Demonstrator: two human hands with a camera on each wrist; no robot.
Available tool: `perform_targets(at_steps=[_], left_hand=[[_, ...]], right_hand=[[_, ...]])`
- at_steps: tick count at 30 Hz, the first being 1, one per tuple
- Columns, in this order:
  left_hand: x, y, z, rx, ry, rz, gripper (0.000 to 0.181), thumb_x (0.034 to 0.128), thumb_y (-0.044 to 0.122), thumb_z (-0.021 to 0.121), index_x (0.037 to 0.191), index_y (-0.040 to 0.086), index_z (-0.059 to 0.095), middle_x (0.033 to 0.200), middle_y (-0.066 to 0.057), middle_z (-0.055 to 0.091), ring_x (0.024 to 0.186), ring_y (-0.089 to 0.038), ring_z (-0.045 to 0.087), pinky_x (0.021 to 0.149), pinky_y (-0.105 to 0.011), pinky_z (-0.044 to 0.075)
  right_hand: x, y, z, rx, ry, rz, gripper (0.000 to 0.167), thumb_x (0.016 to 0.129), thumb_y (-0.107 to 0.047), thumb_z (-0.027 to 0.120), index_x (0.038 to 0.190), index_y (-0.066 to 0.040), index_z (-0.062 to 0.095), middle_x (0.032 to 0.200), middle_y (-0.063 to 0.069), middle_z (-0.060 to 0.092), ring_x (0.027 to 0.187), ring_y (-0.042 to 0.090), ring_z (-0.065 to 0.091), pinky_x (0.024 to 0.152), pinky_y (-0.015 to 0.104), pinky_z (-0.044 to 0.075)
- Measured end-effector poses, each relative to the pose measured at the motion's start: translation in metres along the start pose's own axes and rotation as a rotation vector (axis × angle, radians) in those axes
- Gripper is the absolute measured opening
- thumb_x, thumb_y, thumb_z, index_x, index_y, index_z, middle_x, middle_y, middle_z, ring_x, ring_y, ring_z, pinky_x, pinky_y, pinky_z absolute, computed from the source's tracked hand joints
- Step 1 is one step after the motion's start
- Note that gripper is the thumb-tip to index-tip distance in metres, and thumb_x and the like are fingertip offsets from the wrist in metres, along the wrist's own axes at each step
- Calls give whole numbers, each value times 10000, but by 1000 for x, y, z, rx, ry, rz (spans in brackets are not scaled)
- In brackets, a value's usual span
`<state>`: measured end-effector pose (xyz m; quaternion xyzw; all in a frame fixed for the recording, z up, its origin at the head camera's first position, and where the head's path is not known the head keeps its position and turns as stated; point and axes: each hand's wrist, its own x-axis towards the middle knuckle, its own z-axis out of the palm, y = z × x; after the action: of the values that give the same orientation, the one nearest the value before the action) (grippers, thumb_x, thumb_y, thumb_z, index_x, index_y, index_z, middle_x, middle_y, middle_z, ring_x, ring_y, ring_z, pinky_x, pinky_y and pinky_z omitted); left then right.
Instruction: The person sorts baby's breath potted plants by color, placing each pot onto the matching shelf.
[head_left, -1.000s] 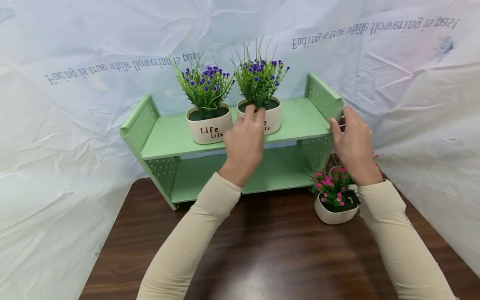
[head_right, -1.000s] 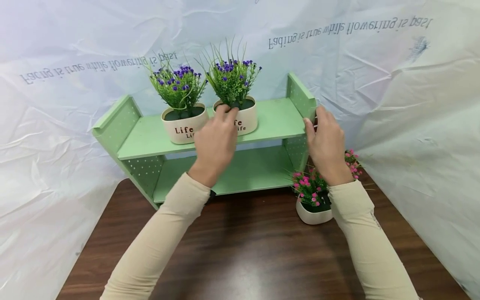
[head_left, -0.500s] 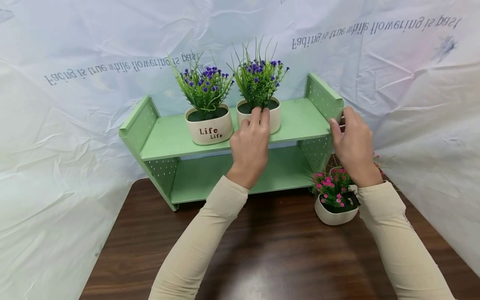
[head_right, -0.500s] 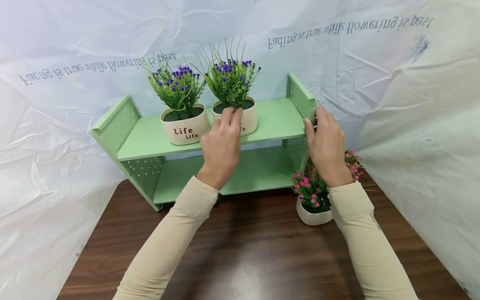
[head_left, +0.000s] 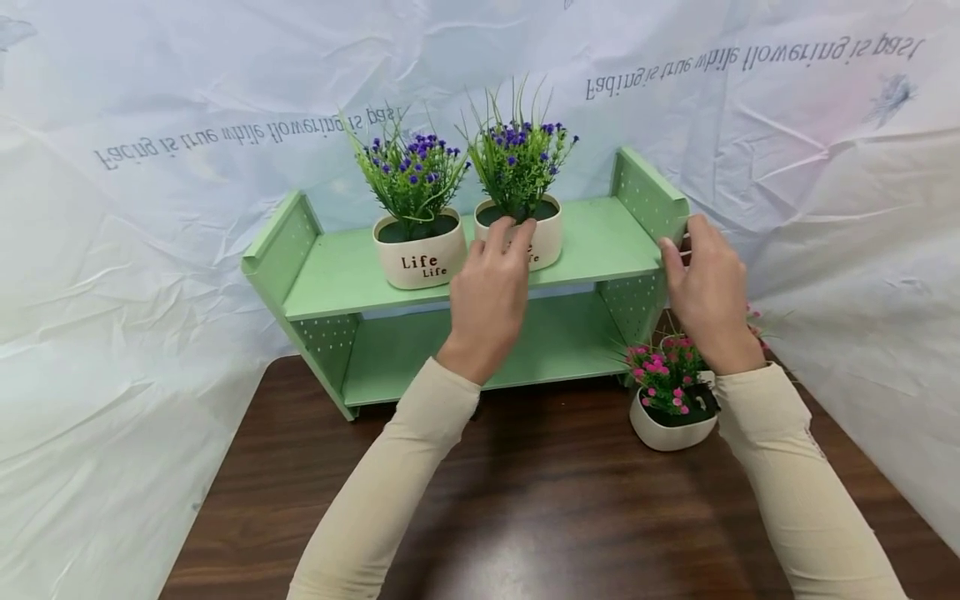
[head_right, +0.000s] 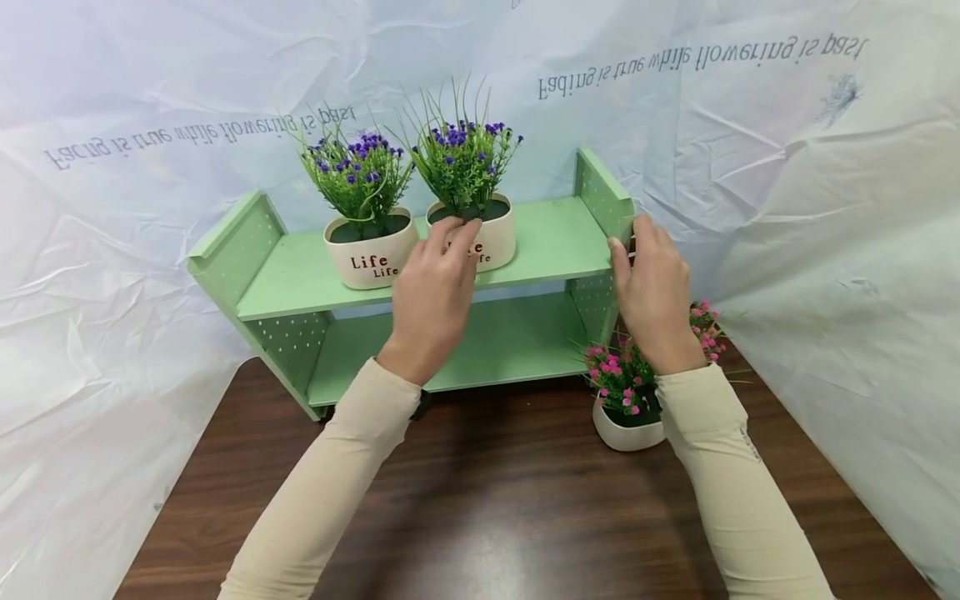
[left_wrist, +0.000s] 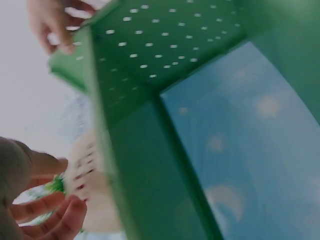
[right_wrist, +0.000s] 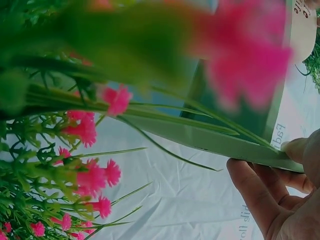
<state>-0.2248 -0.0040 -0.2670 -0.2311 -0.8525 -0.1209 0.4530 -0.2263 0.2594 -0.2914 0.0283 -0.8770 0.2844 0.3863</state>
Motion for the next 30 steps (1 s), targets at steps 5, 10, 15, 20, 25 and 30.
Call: perform_targets(at_steps=[5,10,15,20,25,30], left_hand=[[-7,-19,-38,-208,77,0,241,1035,172,701,1246,63,741,1158,-122,714,940,-298,695,714,-401,598],[-9,-43,-78,-306,73,-52,266,1056,247,676,1203,39,753,1051,-130,728,891,-281,686,710,-383,570],[-18,-72,-110,-327,8,-175,318,1055,328,676,1217,67,758,1087,-118,741,958,-245,705,738,-385,602],[-32,-106,-129,-335,14,-274,304,1042,260,697,1255,49,747,1160,-141,741,1056,-276,700,856,-457,585],[-44,-143,-135,-323,68,-411,392,1018,202,721,1374,46,673,1293,-167,677,1209,-297,628,985,-490,531],[-59,-176,-128,-282,130,-587,597,992,221,741,1527,85,515,1449,-158,521,1337,-248,487,1086,-432,450]], right_hand=[[1,-1,1,3,-10,-8,282,1090,-214,606,1145,59,561,1062,299,654,980,496,657,840,686,478],[1,-1,0,8,-10,-1,277,1093,-208,598,1142,60,553,1056,303,645,987,504,653,858,682,481],[0,1,-1,2,-6,5,273,1087,-204,609,1130,60,554,1049,310,650,981,511,650,858,685,474],[-1,3,-1,3,-10,8,277,1088,-201,606,1142,65,550,1060,316,640,977,519,633,852,689,467],[-1,3,-2,-5,-7,3,277,1088,-195,606,1150,69,552,1057,322,637,963,523,626,832,693,459],[0,0,-2,-20,-6,-11,280,1089,-197,604,1153,69,548,1050,319,631,956,529,621,817,699,453]])
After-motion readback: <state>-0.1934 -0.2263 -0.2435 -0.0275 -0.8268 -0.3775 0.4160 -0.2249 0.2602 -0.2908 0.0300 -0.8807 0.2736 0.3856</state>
